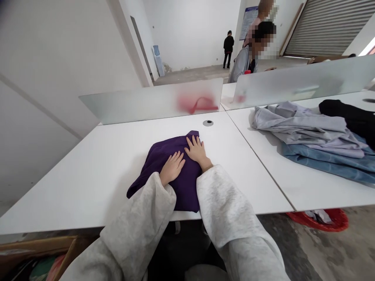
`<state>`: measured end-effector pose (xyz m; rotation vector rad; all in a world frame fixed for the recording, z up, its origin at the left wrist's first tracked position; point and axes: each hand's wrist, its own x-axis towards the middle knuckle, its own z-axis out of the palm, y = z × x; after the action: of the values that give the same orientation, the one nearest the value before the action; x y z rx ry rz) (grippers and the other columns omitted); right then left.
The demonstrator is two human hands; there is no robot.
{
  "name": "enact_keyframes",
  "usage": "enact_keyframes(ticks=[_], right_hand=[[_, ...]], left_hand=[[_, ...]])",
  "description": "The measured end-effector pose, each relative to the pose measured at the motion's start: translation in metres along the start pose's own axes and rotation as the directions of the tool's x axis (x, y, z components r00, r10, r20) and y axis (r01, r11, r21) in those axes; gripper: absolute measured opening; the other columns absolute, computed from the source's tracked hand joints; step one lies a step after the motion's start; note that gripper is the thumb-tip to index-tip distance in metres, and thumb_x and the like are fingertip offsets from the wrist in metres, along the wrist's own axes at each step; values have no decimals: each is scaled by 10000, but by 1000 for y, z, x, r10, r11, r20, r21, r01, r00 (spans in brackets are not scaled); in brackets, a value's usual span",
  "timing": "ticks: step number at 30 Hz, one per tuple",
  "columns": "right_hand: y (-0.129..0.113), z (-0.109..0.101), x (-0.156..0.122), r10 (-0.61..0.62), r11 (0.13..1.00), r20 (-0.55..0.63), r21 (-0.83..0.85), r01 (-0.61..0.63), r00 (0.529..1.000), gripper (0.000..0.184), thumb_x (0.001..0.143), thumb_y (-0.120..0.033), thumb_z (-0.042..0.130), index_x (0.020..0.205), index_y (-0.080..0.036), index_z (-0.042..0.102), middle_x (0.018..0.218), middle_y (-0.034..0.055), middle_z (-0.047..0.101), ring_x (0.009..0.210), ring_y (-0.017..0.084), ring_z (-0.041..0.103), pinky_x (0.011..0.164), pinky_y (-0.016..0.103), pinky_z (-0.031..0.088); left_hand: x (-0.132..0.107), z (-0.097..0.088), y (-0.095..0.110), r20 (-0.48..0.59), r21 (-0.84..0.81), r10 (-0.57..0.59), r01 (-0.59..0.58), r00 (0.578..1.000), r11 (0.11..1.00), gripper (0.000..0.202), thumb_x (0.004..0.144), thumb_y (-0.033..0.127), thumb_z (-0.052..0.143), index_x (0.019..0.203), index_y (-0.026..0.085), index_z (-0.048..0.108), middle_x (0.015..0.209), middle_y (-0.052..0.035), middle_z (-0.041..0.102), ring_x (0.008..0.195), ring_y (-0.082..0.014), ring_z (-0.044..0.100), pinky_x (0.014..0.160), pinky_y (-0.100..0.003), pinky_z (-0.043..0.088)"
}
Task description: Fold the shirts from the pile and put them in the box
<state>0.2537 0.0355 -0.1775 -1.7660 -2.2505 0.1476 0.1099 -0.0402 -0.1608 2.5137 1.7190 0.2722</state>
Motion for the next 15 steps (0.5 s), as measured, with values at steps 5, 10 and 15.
enact_keyframes(ticks=[5,10,15], right_hand=[[0,2,0,9,1000,-4,-3,-9,1000,625,951,-460,340,1508,-206,217,1558,130,190,1424,347,147,1104,555,209],[-1,1,-2,-5,999,-17,40,5,1000,627,950,-464,343,1503,-185,241,1551,151,202,1417,367,156,1101,571,200],[-2,1,-2,-1,998,-28,69,3,1000,621,946,-445,365,1499,-187,251,1551,143,206,1419,357,161,1100,572,201]], left_hand=[[-11,-6,-41,26,153,0,-4,1000,988,534,980,375,234,1433,129,373,1512,-121,321,1414,-286,243,1144,-490,208],[-18,-20,-87,37,175,-167,158,985,972,557,974,395,204,1469,155,296,1542,-118,254,1424,-306,204,1129,-536,201],[-49,-30,-135,76,247,-268,242,961,938,517,963,310,235,1424,116,367,1526,-177,267,1413,-357,204,1074,-596,263]])
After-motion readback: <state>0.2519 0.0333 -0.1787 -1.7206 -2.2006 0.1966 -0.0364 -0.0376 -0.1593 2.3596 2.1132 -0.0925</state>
